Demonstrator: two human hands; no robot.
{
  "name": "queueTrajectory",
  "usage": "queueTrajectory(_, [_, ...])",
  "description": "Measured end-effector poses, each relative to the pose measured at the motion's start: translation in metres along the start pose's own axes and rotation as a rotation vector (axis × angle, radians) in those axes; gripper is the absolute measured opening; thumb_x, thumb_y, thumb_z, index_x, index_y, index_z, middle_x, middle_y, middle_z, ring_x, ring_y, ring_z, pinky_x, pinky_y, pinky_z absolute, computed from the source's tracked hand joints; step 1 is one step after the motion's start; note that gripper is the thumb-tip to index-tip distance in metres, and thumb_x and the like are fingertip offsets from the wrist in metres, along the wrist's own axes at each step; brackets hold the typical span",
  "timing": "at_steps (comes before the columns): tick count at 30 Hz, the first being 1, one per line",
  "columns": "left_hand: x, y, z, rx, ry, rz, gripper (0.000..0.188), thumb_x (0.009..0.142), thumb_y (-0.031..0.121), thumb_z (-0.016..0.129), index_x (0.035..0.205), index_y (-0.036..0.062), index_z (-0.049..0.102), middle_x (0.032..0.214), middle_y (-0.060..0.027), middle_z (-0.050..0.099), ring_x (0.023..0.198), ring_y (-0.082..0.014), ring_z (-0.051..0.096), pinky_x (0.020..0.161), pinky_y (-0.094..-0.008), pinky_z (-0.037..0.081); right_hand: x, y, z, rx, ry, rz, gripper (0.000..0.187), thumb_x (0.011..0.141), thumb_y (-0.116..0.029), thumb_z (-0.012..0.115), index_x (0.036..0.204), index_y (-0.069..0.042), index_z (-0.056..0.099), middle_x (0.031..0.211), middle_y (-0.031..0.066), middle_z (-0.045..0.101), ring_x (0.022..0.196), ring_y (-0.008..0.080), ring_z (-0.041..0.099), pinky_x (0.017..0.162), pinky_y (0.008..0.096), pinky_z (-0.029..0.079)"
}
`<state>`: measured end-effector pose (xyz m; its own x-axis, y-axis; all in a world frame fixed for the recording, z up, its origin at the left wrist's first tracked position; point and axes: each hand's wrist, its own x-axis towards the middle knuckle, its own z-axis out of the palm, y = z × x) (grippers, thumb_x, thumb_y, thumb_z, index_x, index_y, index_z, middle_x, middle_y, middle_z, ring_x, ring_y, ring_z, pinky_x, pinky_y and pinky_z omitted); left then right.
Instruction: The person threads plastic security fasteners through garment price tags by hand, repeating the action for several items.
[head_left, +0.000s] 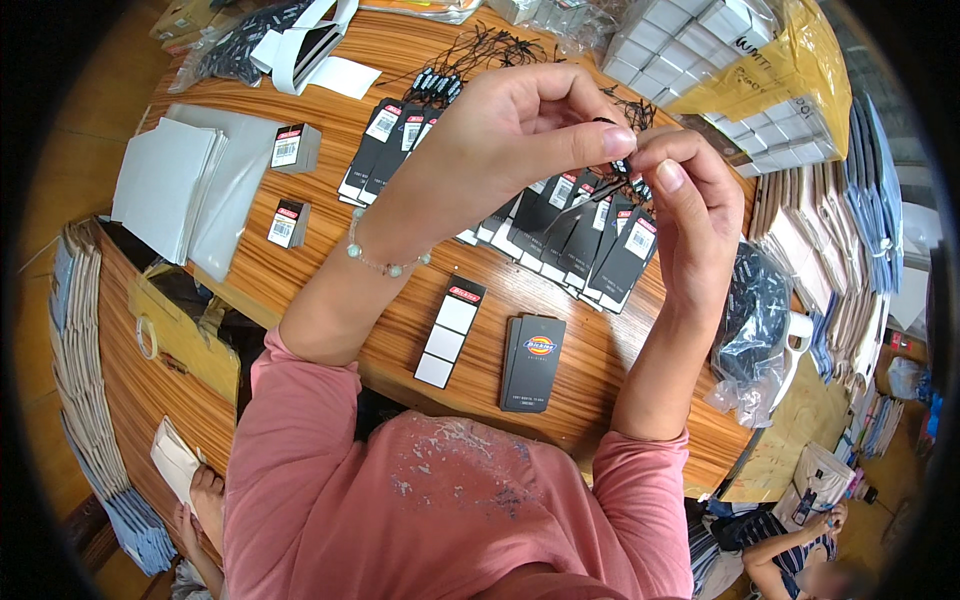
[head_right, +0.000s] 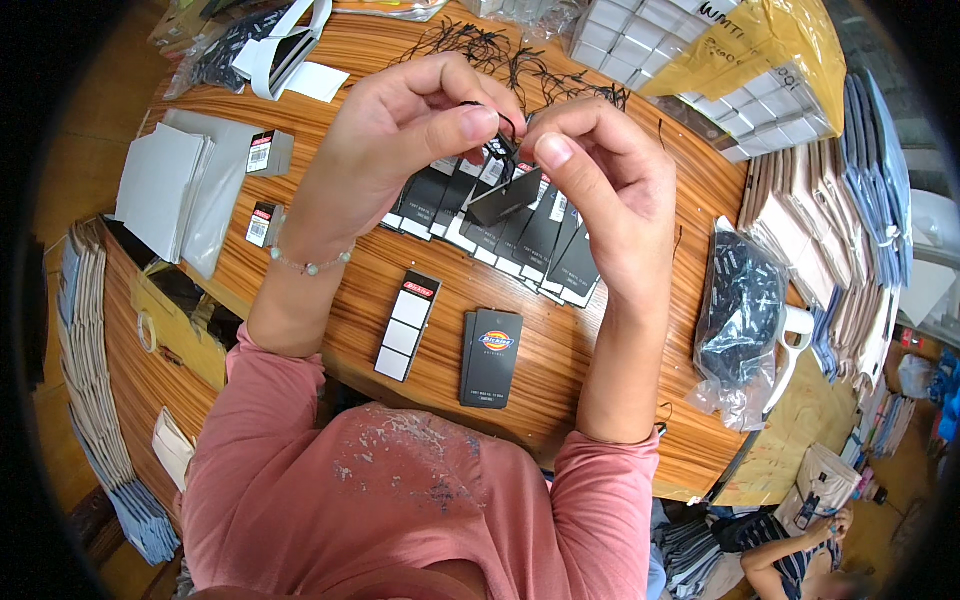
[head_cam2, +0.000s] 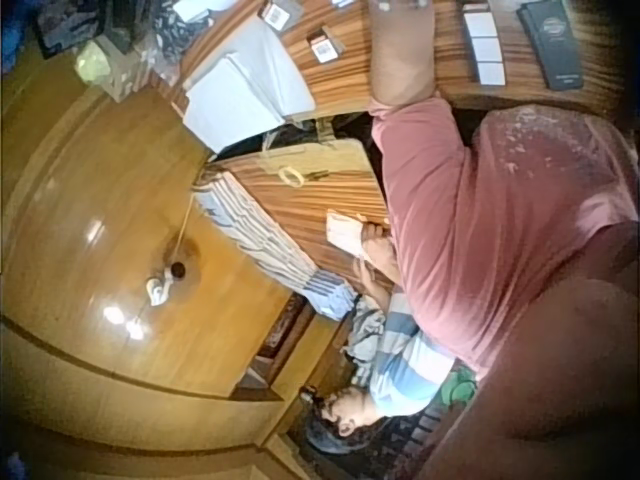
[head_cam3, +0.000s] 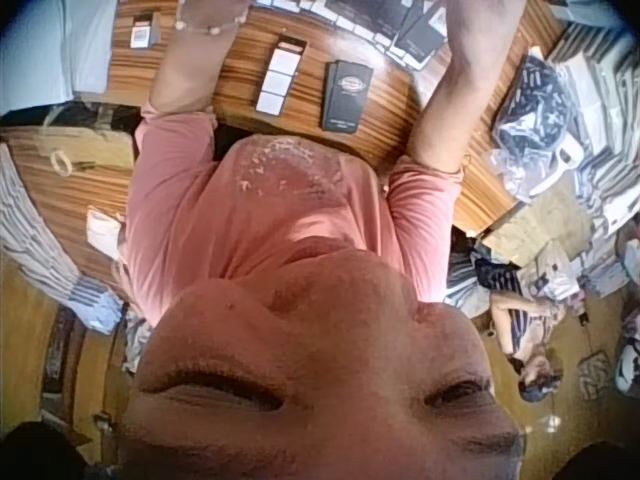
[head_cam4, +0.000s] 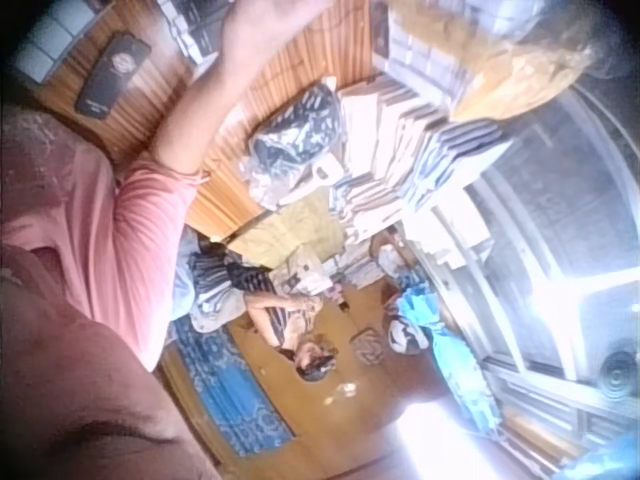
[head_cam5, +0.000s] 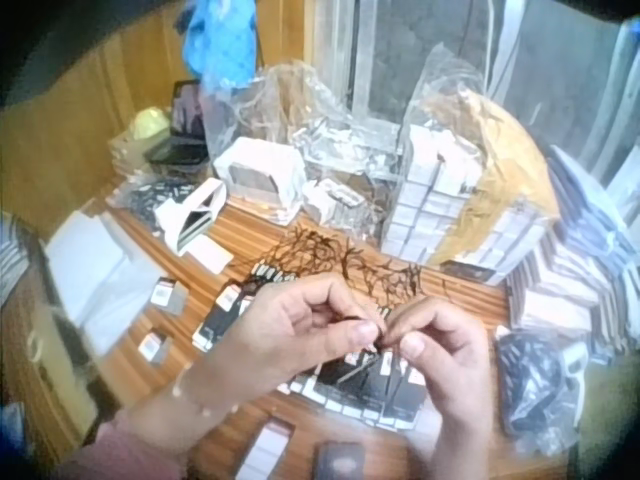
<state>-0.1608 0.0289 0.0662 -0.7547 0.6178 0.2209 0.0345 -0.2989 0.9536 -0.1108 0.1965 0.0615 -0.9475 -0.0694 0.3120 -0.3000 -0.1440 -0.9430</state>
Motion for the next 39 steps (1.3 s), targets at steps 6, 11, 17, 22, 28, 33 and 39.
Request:
queueTrajectory(6, [0.002, -0.003, -0.002, 0.139, 0.038, 0.1, 0.006, 0.078, 0.007, 0.058, 0.078, 0.002, 0.055, 0.093, -0.0045, 0.052, 0.085, -0.0081, 0.048, 0.075, -0.0212, 0.04, -0.002, -0.002, 0.008, -0.118, 0.08, -0.071, 0.008, 0.073, 0.003, 0.061, 0.08, 0.002, 0.056, 0.079, 0.0035, 0.054, 0.072, 0.0081, 0.048, 0.064, 0.0193, 0.038])
queueTrajectory(11, [0.002, -0.006, -0.003, 0.15, 0.043, 0.137, 0.004, 0.077, 0.004, 0.058, 0.078, 0.0018, 0.055, 0.095, -0.0048, 0.05, 0.085, -0.0085, 0.049, 0.076, -0.0211, 0.04, -0.002, -0.001, 0.008, -0.215, 0.072, -0.059, 0.006, 0.074, 0.002, 0.061, 0.078, 0.002, 0.057, 0.078, 0.0017, 0.054, 0.068, 0.0055, 0.045, 0.059, 0.0173, 0.035])
queueTrajectory(17, [0.002, -0.008, -0.001, 0.211, 0.093, 0.158, 0.004, 0.077, 0.002, 0.058, 0.078, 0.0008, 0.055, 0.095, -0.005, 0.05, 0.085, -0.008, 0.048, 0.074, -0.0198, 0.041, -0.004, -0.003, 0.012, -0.22, 0.126, 0.069, 0.005, 0.076, -0.001, 0.06, 0.078, 0.002, 0.056, 0.075, -0.0004, 0.052, 0.065, 0.0048, 0.043, 0.058, 0.0169, 0.034])
queueTrajectory(22, [0.003, -0.009, 0.0, 0.19, 0.109, 0.171, 0.005, 0.077, 0.002, 0.059, 0.078, 0.0003, 0.054, 0.095, -0.005, 0.049, 0.084, -0.0075, 0.048, 0.073, -0.0194, 0.041, -0.004, 0.004, 0.015, -0.36, 0.092, -0.069, 0.005, 0.077, -0.001, 0.057, 0.077, 0.002, 0.052, 0.071, 0.002, 0.049, 0.067, 0.0089, 0.045, 0.061, 0.0203, 0.037])
queueTrajectory(28, [0.003, -0.013, 0.002, 0.224, 0.165, 0.225, 0.005, 0.077, 0.001, 0.059, 0.078, 0.0008, 0.054, 0.092, -0.0039, 0.048, 0.083, -0.0073, 0.048, 0.072, -0.0189, 0.04, -0.003, 0.007, 0.019, -0.415, 0.107, -0.072, 0.005, 0.076, 0.0, 0.055, 0.075, 0.002, 0.051, 0.071, 0.0049, 0.049, 0.067, 0.0121, 0.045, 0.063, 0.0227, 0.038])
queueTrajectory(33, [0.001, -0.015, 0.006, 0.074, 0.197, 0.231, 0.006, 0.077, 0.002, 0.058, 0.078, 0.0013, 0.052, 0.091, -0.003, 0.048, 0.08, -0.0068, 0.048, 0.069, -0.019, 0.041, -0.003, 0.01, 0.024, -0.421, 0.129, -0.084, 0.005, 0.076, 0.0, 0.055, 0.075, 0.002, 0.05, 0.07, 0.0048, 0.049, 0.066, 0.0122, 0.045, 0.062, 0.0228, 0.038])
queueTrajectory(39, [0.003, -0.008, 0.004, 0.047, 0.141, 0.131, 0.006, 0.08, 0.005, 0.056, 0.078, 0.0014, 0.051, 0.089, -0.0024, 0.048, 0.076, -0.0062, 0.048, 0.066, -0.0197, 0.042, -0.002, 0.006, 0.019, -0.239, 0.082, 0.029, 0.006, 0.076, -0.001, 0.057, 0.076, 0.0, 0.051, 0.072, 0.0008, 0.048, 0.067, 0.0082, 0.044, 0.062, 0.0205, 0.037])
